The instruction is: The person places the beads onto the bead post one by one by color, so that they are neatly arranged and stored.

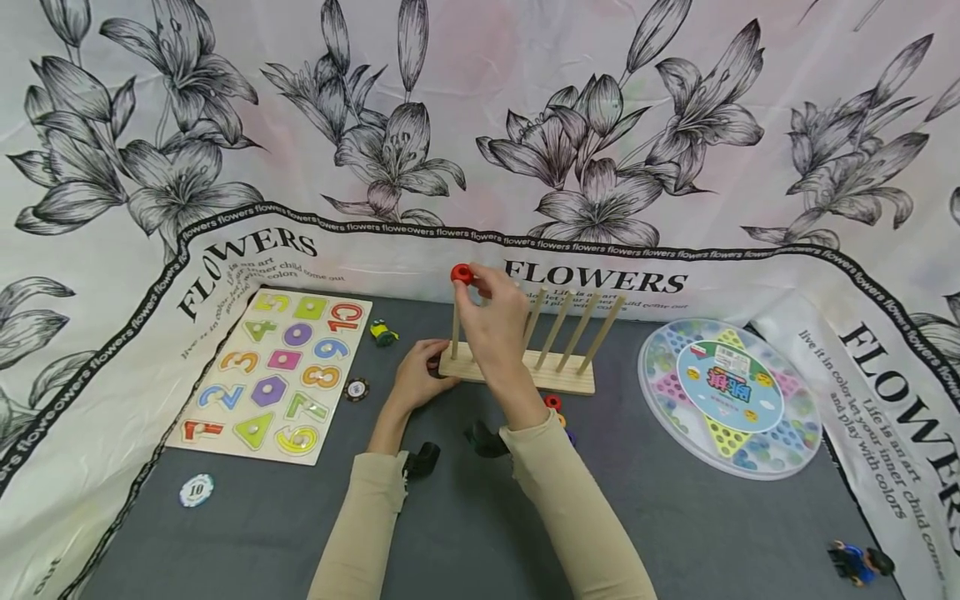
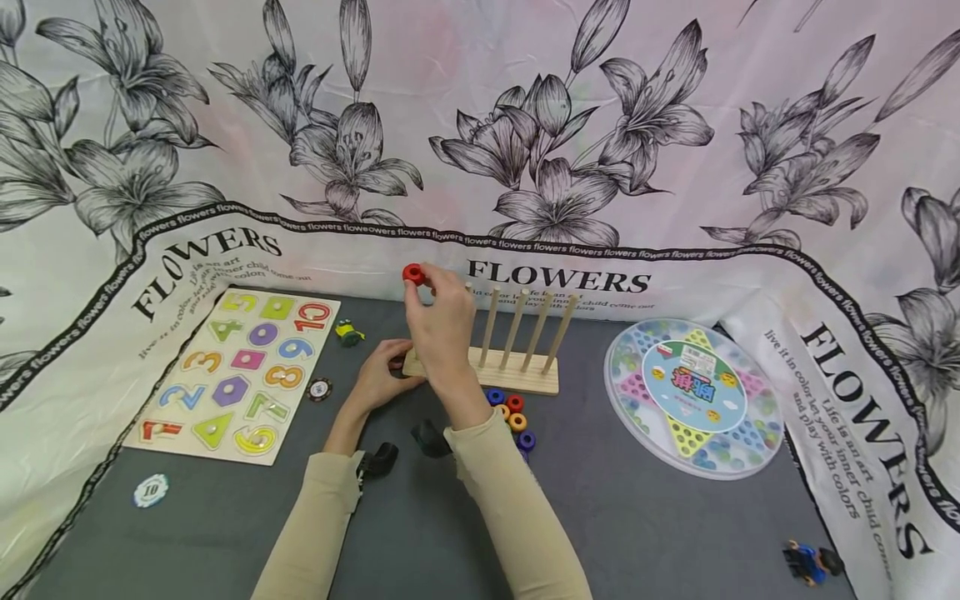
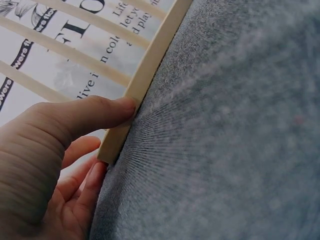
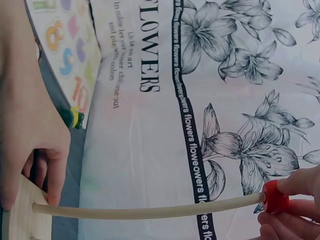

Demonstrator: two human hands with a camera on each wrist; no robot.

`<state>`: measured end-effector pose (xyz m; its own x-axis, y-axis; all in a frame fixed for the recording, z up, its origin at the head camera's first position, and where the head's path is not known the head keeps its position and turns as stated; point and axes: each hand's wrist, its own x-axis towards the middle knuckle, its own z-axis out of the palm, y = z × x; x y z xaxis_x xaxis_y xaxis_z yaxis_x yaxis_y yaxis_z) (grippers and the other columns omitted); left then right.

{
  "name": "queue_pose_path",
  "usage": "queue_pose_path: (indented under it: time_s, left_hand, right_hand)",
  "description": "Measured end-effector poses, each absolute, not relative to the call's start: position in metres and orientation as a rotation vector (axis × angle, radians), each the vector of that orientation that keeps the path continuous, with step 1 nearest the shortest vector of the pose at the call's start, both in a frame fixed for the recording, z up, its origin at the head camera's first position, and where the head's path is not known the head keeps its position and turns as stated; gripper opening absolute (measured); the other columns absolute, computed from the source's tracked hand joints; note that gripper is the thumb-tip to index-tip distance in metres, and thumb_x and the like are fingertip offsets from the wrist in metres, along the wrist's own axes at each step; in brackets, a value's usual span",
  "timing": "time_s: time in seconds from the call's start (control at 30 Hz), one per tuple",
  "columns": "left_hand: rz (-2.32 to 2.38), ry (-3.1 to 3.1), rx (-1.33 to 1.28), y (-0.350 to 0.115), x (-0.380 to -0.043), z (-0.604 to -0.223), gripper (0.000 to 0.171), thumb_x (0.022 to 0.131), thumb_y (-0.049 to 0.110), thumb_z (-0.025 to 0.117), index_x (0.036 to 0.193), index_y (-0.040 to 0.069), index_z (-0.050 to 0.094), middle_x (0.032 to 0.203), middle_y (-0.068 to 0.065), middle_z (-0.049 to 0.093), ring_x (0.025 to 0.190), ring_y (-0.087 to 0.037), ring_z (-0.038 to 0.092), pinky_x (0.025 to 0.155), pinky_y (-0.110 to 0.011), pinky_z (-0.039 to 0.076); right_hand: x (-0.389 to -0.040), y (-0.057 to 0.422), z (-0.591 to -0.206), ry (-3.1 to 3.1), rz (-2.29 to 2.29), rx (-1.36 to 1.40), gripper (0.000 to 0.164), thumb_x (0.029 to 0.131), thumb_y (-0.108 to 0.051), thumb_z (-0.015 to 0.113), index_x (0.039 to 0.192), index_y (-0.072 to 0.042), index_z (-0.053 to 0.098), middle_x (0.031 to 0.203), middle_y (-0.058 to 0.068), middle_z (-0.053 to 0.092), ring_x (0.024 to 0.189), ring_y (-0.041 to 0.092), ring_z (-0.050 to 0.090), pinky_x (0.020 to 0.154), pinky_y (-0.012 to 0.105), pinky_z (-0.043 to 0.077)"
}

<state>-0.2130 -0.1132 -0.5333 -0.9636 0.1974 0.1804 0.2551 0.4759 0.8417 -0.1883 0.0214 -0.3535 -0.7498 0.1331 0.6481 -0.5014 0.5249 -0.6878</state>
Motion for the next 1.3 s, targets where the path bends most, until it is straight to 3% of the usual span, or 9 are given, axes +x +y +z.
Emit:
queue_pose_path:
  time_s: [0.53,1.3]
  left_hand:
    - [-1.719,-2.57,-0.436,-0.119,-0.216,-0.534,0.067,0.076,0.002,0.085,0.135,-0.005,0.056,0.134,-0.022,0.052,0.119,-0.036,0.056,0.1,-0.042,0.052]
    - [-1.724,-2.584,-0.457,-0.121,-0.219,-0.535,0.064,0.079,-0.001,0.081,0.136,-0.008,0.054,0.134,-0.024,0.05,0.119,-0.037,0.055,0.098,-0.04,0.053]
  right_hand:
    - [-0.188,0.013,-0.37,-2.22,1.154,0.248,0.02,0.089,-0.007,0.073,0.106,0.003,0.074,0.098,0.017,0.073,0.082,0.031,0.071,0.075,0.044,0.06]
    - [-0.18,0.01,-0.478,-2.297,1.351,0.117,0.024,0.088,0.002,0.069,0.111,0.01,0.071,0.105,0.025,0.07,0.093,0.035,0.071,0.079,0.045,0.061]
